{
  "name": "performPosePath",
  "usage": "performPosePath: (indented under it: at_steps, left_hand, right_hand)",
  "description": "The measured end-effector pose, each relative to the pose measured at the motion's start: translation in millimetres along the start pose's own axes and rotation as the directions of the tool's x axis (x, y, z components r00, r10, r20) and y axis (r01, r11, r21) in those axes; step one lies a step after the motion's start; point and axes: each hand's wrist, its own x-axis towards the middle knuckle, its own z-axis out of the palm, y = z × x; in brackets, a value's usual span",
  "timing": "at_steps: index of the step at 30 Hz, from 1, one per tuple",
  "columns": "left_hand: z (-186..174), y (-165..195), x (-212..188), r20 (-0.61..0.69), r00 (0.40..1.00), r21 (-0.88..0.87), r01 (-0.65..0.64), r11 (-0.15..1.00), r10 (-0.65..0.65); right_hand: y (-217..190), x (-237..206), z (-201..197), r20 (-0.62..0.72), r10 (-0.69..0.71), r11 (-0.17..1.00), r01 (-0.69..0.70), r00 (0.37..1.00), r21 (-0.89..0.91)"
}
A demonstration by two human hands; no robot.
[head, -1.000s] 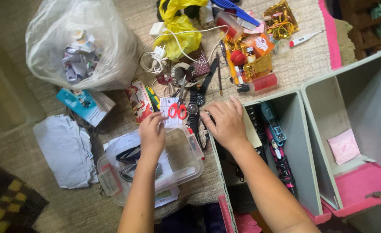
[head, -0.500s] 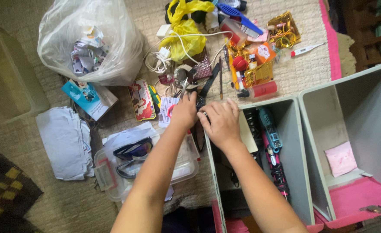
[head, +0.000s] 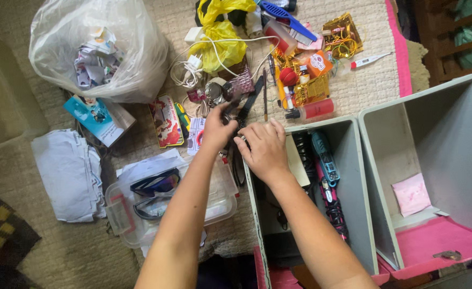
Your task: The person sits on the floor and empties the contents of bedroom storage drawers, sorting watches, sunglasses, cables, cards, notebooks and small accessories into a clear plastic container and open drawer bins. They coil a cable, flip through a small notebook, and place items one at a time into the compartments.
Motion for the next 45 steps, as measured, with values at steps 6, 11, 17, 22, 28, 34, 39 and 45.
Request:
performPosePath:
  at_steps: [6, 11, 17, 22, 28, 34, 39, 45]
  left_hand:
    - [-46, -16, -15, 0.242, 0.947, -0.888, 0.304, 0.346, -0.212]
    - [-88, -32, -35, 0.266, 0.955, -0.961, 0.274, 0.043, -0.134]
    - [-126, -38, -81, 0.263, 0.931, -0.96, 0.28, 0.031, -0.253]
    - [-150, -34, -118, 0.287, 0.948, -0.956, 0.273, -0.107, -0.139]
    - [-176, -30, -149, 0.309, 0.941, -0.951, 0.309, -0.022, -0.137]
    - [-187, -30, -176, 0.36, 0.917, -0.926, 0.373, 0.05, -0.169]
    - [-197, -50, -192, 0.404, 0.899, -0.869, 0.434, 0.238, -0.167]
    - [-197, -78, -200, 0.422, 0.862, -0.822, 0.495, 0.282, -0.283]
  right_hand:
    - [-5, -4, 10, -0.022, -0.017, 1.0, 0.017, 1.0, -0.017]
    - [-20, 0, 19, -0.014, -0.033, 0.998, 0.033, 0.999, -0.047]
    - [-42, 2, 27, 0.009, -0.035, 0.994, 0.036, 0.999, -0.1]
    - [-64, 3, 18, -0.005, -0.057, 0.997, 0.057, 0.998, -0.049]
    - [-122, -42, 23, 0.004, 0.184, 0.883, -0.167, 0.983, 0.439]
    - [-181, -110, 94, 0.529, 0.276, 0.444, -0.594, 0.803, 0.671]
    - [-196, -149, 136, 0.681, 0.277, 0.03, -0.714, 0.678, 0.699]
    - [-197, -174, 145, 0.735, 0.321, 0.112, -0.795, 0.597, 0.597]
